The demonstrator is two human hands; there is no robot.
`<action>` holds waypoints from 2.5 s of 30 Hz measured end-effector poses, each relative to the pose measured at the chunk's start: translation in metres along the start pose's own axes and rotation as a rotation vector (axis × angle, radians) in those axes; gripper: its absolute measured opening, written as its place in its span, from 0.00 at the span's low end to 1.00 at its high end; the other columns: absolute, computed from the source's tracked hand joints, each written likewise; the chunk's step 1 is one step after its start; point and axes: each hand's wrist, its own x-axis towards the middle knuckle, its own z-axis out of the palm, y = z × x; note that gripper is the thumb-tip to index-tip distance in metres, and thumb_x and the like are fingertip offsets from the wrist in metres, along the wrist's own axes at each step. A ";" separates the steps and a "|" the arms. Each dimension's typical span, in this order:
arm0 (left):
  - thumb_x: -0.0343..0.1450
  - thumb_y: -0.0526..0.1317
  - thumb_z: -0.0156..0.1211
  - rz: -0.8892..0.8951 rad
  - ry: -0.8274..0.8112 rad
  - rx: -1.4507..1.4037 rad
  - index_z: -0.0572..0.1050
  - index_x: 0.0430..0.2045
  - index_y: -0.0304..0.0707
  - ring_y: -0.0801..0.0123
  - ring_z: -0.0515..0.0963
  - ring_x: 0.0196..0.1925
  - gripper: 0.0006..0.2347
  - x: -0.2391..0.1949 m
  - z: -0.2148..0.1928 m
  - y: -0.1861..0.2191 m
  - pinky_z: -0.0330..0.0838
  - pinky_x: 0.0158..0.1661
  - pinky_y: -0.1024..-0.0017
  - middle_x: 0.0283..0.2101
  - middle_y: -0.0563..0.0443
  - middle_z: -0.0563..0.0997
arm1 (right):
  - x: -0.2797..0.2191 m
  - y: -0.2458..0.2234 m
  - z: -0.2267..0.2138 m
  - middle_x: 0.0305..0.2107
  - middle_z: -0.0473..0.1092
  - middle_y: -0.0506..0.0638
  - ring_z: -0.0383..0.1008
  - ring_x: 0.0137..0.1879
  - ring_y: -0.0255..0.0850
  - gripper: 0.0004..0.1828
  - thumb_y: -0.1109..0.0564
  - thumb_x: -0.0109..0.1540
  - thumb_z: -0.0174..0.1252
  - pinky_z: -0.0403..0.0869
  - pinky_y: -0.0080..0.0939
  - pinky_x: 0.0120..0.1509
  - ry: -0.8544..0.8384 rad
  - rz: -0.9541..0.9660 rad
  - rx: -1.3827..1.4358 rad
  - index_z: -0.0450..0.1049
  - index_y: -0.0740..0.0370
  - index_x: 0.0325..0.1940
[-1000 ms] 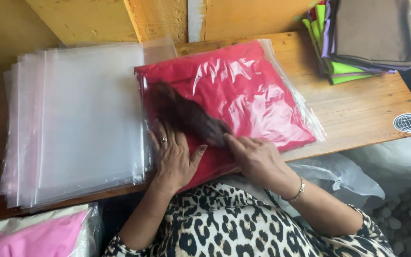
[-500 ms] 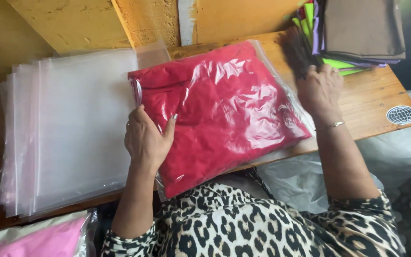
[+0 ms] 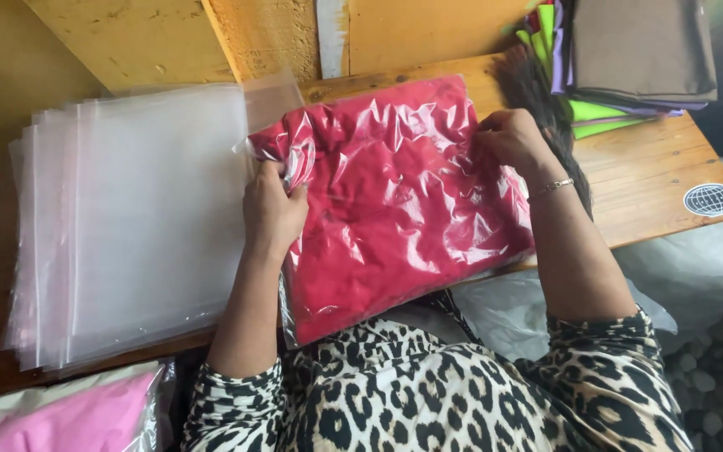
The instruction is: Sealing a red fabric item inside a plastic zip-lock bag and then brushing the exterior of the bag to finish it.
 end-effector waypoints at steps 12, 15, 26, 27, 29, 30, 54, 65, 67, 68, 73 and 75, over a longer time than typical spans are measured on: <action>0.78 0.30 0.59 0.797 0.530 -0.407 0.74 0.40 0.28 0.59 0.75 0.33 0.02 -0.044 -0.091 0.093 0.74 0.40 0.63 0.35 0.44 0.76 | -0.106 -0.130 -0.103 0.36 0.80 0.53 0.85 0.40 0.38 0.09 0.66 0.64 0.61 0.89 0.31 0.49 0.243 -0.342 0.994 0.75 0.63 0.49; 0.65 0.42 0.73 0.527 0.516 0.173 0.74 0.21 0.36 0.61 0.79 0.33 0.12 -0.047 -0.092 0.068 0.67 0.24 0.67 0.32 0.48 0.77 | -0.126 -0.134 -0.117 0.44 0.78 0.47 0.80 0.49 0.31 0.11 0.57 0.66 0.60 0.80 0.28 0.58 0.221 -0.203 0.658 0.76 0.56 0.53; 0.70 0.24 0.56 0.438 -0.062 0.102 0.80 0.37 0.29 0.58 0.81 0.44 0.08 -0.075 -0.107 0.033 0.78 0.47 0.62 0.43 0.44 0.77 | -0.092 0.042 -0.067 0.46 0.75 0.69 0.73 0.53 0.68 0.31 0.35 0.64 0.58 0.71 0.63 0.51 0.079 0.156 -0.580 0.72 0.64 0.57; 0.70 0.24 0.56 0.436 -0.059 0.102 0.80 0.37 0.29 0.58 0.81 0.44 0.08 -0.072 -0.089 0.032 0.78 0.47 0.62 0.43 0.44 0.77 | -0.079 0.073 -0.056 0.46 0.75 0.69 0.73 0.53 0.68 0.31 0.35 0.64 0.58 0.71 0.63 0.51 0.079 0.152 -0.582 0.72 0.64 0.57; 0.75 0.37 0.59 0.631 0.085 0.136 0.79 0.46 0.33 0.41 0.77 0.57 0.09 -0.065 -0.053 0.029 0.72 0.54 0.52 0.55 0.37 0.74 | -0.052 0.134 -0.033 0.44 0.73 0.60 0.78 0.50 0.64 0.21 0.46 0.65 0.60 0.77 0.65 0.51 0.258 0.095 -0.647 0.74 0.56 0.59; 0.75 0.37 0.59 0.632 0.085 0.137 0.79 0.46 0.33 0.41 0.77 0.57 0.09 -0.070 -0.042 0.034 0.72 0.54 0.52 0.55 0.37 0.74 | -0.062 0.122 -0.030 0.44 0.73 0.60 0.78 0.50 0.64 0.21 0.46 0.65 0.60 0.77 0.65 0.51 0.258 0.095 -0.646 0.74 0.56 0.59; 0.78 0.60 0.29 0.646 0.023 0.350 0.48 0.73 0.29 0.26 0.42 0.76 0.34 -0.110 0.038 0.028 0.29 0.70 0.32 0.75 0.23 0.48 | -0.037 0.067 -0.004 0.31 0.76 0.63 0.80 0.43 0.65 0.14 0.55 0.68 0.47 0.77 0.64 0.43 0.245 -0.122 -0.657 0.77 0.61 0.46; 0.66 0.77 0.20 0.724 0.185 0.101 0.30 0.69 0.19 0.11 0.28 0.72 0.53 -0.112 0.058 -0.003 0.27 0.67 0.25 0.71 0.08 0.30 | -0.198 -0.164 0.101 0.30 0.69 0.52 0.75 0.30 0.51 0.29 0.50 0.58 0.55 0.76 0.48 0.30 0.090 -1.082 -0.389 0.72 0.62 0.61; 0.67 0.76 0.19 0.719 0.163 0.142 0.32 0.70 0.19 0.12 0.32 0.73 0.52 -0.112 0.056 0.001 0.30 0.67 0.26 0.72 0.08 0.33 | -0.150 -0.151 0.101 0.30 0.72 0.52 0.77 0.30 0.51 0.23 0.52 0.59 0.54 0.77 0.49 0.30 0.137 -1.001 -0.499 0.75 0.57 0.58; 0.68 0.75 0.19 0.714 0.131 0.178 0.34 0.71 0.19 0.13 0.36 0.73 0.51 -0.114 0.054 0.001 0.32 0.67 0.27 0.72 0.09 0.37 | -0.129 -0.144 0.104 0.29 0.74 0.51 0.80 0.30 0.50 0.20 0.54 0.60 0.53 0.77 0.50 0.30 0.180 -0.906 -0.607 0.77 0.51 0.55; 0.70 0.71 0.35 0.615 -0.053 0.175 0.39 0.72 0.19 0.21 0.38 0.75 0.49 -0.116 0.045 0.017 0.28 0.68 0.29 0.74 0.16 0.41 | -0.049 -0.087 0.098 0.27 0.74 0.48 0.81 0.32 0.50 0.09 0.52 0.62 0.51 0.75 0.50 0.30 0.243 -0.625 -0.722 0.75 0.48 0.43; 0.71 0.70 0.40 0.586 -0.096 0.203 0.43 0.71 0.18 0.24 0.39 0.76 0.48 -0.112 0.043 0.023 0.28 0.69 0.30 0.75 0.19 0.44 | -0.062 -0.096 0.096 0.25 0.73 0.47 0.81 0.32 0.49 0.05 0.51 0.62 0.53 0.75 0.50 0.31 0.224 -0.609 -0.699 0.74 0.48 0.39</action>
